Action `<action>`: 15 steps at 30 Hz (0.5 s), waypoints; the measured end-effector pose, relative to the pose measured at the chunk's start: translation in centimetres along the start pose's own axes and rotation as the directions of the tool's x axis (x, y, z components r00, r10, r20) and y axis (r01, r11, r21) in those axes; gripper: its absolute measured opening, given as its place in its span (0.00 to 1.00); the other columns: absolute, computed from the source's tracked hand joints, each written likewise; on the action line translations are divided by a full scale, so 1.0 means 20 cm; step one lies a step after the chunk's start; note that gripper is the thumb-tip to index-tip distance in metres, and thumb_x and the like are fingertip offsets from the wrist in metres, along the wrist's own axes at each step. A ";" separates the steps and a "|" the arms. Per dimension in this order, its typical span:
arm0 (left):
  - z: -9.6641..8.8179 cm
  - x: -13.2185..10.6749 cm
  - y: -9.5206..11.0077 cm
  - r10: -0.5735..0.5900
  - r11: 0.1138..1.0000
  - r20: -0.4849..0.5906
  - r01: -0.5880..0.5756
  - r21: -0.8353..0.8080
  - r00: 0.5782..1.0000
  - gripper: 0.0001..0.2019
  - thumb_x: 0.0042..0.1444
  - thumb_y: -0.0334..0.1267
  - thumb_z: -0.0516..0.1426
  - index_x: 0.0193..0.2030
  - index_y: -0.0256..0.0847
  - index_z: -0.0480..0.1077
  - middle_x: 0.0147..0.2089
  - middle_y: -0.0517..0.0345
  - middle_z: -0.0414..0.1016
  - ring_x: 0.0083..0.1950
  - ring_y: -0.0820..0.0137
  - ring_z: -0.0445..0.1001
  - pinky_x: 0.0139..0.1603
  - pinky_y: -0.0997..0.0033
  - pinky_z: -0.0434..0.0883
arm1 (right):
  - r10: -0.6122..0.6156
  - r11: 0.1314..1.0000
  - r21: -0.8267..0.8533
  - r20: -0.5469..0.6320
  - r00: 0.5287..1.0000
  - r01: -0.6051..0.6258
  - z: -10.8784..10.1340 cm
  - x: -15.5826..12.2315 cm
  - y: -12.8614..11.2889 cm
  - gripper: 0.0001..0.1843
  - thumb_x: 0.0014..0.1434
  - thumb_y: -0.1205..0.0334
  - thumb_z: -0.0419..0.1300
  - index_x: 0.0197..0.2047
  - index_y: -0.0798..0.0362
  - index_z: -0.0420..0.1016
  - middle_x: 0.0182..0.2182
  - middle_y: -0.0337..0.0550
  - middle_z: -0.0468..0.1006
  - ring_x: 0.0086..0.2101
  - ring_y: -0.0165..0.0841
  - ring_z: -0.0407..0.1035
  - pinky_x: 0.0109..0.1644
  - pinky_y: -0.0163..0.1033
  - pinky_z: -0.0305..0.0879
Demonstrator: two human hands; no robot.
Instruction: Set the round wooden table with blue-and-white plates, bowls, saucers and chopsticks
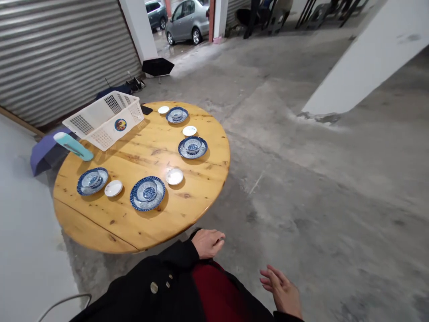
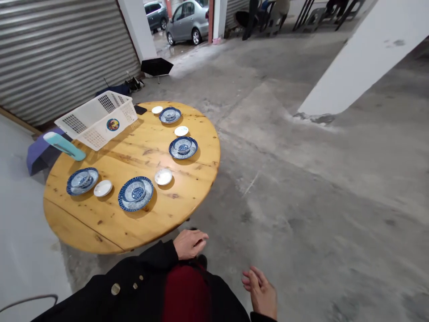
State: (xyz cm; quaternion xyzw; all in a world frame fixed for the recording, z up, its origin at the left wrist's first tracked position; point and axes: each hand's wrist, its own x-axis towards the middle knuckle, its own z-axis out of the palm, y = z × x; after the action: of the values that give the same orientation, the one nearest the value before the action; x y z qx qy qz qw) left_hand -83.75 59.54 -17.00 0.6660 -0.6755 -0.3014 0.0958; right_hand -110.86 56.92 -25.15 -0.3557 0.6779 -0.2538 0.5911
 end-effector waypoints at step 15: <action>-0.12 0.87 0.10 0.000 0.992 -0.040 -0.005 -0.126 0.999 0.15 0.63 0.39 0.51 0.52 0.44 0.74 0.44 0.57 0.81 0.45 0.66 0.79 0.43 0.71 0.71 | -0.133 0.974 -0.169 0.128 0.983 0.154 0.05 0.53 -0.59 0.34 0.42 0.33 0.63 0.40 0.55 0.76 0.28 0.47 0.82 0.23 0.35 0.73 0.26 0.39 0.71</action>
State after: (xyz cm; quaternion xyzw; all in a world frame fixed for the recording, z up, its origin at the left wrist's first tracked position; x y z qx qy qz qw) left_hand -85.76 42.16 -18.74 0.6639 -0.6539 -0.3297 0.1515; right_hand -108.24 41.39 -22.89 -0.4692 0.6350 -0.2134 0.5754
